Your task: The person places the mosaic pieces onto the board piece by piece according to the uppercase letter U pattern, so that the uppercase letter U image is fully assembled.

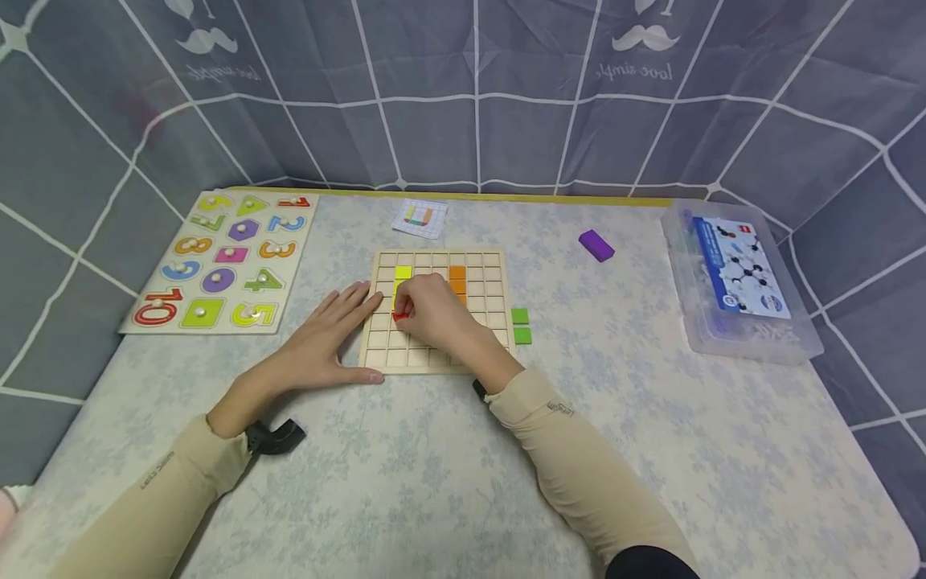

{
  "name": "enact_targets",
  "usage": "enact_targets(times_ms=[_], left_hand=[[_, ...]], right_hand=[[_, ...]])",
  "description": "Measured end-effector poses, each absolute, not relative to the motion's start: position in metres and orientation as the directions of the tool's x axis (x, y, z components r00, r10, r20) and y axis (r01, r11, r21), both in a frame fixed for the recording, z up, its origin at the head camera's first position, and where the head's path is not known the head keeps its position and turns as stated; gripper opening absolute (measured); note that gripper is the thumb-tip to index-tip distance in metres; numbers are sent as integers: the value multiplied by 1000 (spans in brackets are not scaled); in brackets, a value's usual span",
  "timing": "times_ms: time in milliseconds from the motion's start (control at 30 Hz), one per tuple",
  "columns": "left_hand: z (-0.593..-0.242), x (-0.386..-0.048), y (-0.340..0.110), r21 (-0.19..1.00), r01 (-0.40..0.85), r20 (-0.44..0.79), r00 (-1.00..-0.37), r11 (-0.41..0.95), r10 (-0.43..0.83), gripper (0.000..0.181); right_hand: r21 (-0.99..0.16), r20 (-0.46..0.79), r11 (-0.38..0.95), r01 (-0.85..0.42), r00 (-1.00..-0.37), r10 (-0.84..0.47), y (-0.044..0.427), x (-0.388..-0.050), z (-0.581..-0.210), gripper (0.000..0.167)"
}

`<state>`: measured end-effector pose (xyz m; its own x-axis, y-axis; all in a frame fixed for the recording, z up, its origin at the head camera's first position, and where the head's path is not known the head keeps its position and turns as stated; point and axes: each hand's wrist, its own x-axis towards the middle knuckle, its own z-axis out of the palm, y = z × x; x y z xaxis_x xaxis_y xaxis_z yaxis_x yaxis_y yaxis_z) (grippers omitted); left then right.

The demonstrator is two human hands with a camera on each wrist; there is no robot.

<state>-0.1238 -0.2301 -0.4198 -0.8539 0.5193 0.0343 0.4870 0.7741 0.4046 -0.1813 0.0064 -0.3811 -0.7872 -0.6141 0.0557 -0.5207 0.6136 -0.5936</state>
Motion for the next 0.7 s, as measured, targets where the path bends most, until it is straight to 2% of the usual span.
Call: enact_targets(times_ms=[333, 700], left_hand=[[-420, -124, -229, 403, 481, 32, -857, 779, 514, 122], [-421, -125, -228, 399, 480, 35, -859, 781, 510, 124]], right_hand=[[-639, 47, 595, -487, -797, -603, 21, -180, -383, 5], [-700, 61, 588, -405, -855, -516, 89, -185, -379, 6]])
